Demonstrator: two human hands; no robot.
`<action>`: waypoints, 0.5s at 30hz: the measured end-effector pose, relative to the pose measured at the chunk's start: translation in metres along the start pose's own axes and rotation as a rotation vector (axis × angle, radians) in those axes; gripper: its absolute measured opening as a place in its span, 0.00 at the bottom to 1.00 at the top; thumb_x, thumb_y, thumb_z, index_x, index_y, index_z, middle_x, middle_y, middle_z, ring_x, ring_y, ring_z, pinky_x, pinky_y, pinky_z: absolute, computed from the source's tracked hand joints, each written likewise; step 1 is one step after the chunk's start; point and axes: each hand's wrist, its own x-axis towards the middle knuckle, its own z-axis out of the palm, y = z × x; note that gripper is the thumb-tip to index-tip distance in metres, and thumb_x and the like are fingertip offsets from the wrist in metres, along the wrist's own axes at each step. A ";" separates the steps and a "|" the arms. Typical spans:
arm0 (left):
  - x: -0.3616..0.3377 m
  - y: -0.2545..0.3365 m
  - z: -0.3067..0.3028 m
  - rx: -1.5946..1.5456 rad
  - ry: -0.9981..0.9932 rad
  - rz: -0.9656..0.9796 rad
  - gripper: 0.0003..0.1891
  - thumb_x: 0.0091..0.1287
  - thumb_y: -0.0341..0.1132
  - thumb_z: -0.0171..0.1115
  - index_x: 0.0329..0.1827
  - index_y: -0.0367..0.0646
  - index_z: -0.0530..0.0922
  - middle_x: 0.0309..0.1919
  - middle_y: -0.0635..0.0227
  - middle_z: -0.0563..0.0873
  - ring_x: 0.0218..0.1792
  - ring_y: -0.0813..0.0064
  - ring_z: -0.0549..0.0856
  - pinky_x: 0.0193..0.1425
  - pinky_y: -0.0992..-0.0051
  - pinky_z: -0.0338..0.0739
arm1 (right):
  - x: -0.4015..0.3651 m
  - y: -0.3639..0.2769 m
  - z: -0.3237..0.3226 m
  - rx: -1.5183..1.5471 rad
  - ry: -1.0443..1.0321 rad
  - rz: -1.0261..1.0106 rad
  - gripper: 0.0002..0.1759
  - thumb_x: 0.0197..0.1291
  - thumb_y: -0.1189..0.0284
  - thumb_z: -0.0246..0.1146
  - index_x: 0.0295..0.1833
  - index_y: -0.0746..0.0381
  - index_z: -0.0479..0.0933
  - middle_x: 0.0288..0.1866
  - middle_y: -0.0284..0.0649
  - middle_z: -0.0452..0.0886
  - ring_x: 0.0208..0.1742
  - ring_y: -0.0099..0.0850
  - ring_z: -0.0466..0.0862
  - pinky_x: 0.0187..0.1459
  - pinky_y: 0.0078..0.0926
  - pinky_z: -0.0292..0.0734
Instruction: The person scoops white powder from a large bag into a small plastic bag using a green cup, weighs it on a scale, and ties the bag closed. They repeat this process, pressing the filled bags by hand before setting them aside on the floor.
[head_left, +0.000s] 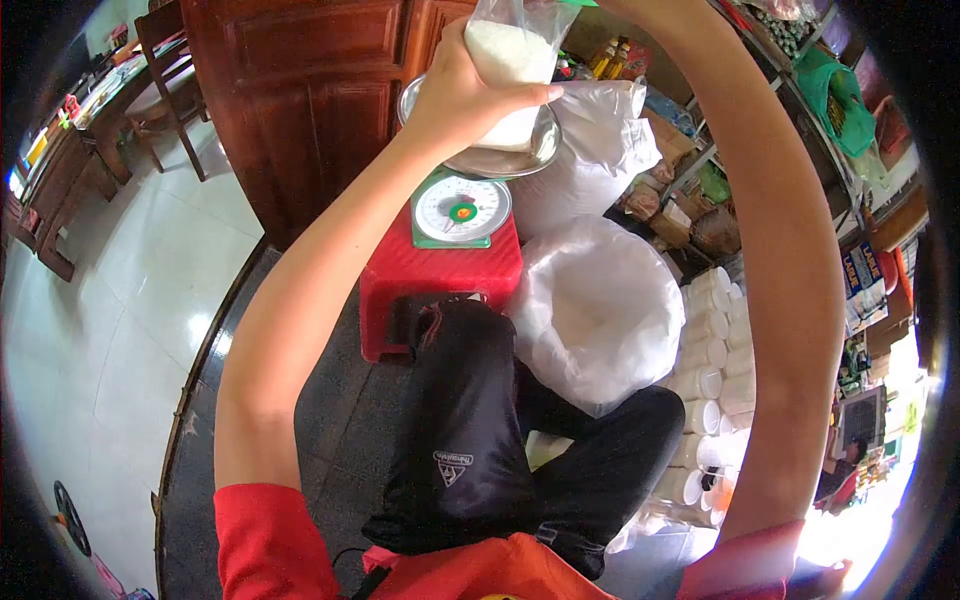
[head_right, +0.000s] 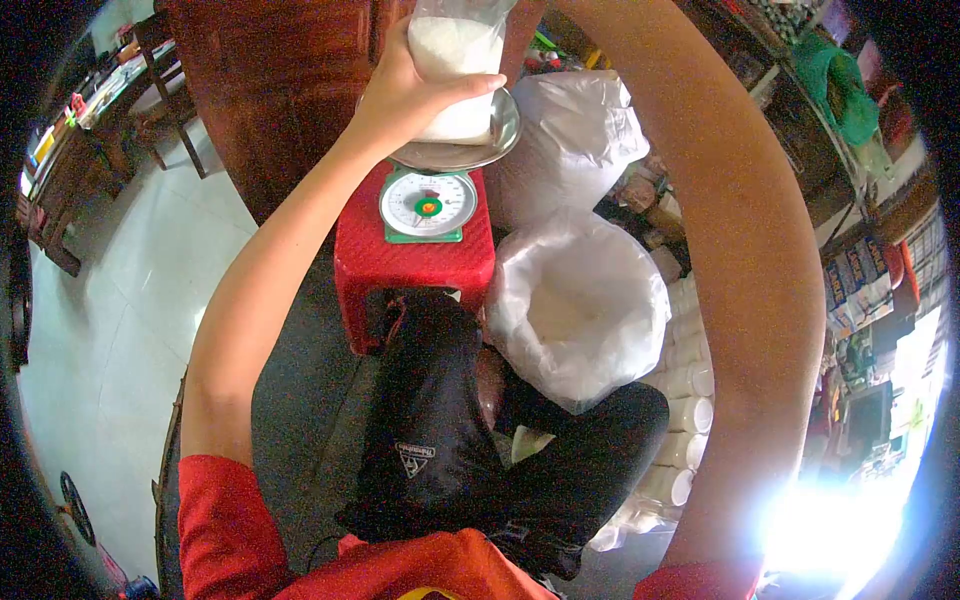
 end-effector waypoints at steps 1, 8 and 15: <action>0.001 -0.001 0.000 -0.013 -0.002 0.017 0.55 0.43 0.53 0.89 0.67 0.27 0.68 0.57 0.46 0.83 0.59 0.57 0.86 0.64 0.63 0.81 | 0.000 -0.002 0.000 0.001 -0.002 -0.002 0.22 0.61 0.57 0.61 0.39 0.66 0.89 0.37 0.60 0.88 0.43 0.58 0.89 0.49 0.53 0.84; 0.001 0.027 -0.009 0.094 -0.123 -0.212 0.58 0.50 0.52 0.87 0.77 0.38 0.58 0.65 0.50 0.79 0.63 0.57 0.84 0.66 0.63 0.82 | -0.005 -0.009 -0.006 -0.091 -0.016 -0.039 0.22 0.60 0.58 0.62 0.36 0.67 0.88 0.35 0.59 0.88 0.42 0.57 0.89 0.48 0.53 0.84; 0.000 0.023 -0.011 0.062 -0.145 -0.215 0.61 0.48 0.58 0.86 0.78 0.37 0.57 0.65 0.48 0.79 0.63 0.58 0.83 0.67 0.63 0.81 | 0.001 -0.010 0.005 -0.185 -0.002 -0.048 0.21 0.60 0.58 0.63 0.35 0.68 0.87 0.36 0.60 0.88 0.43 0.58 0.89 0.48 0.53 0.85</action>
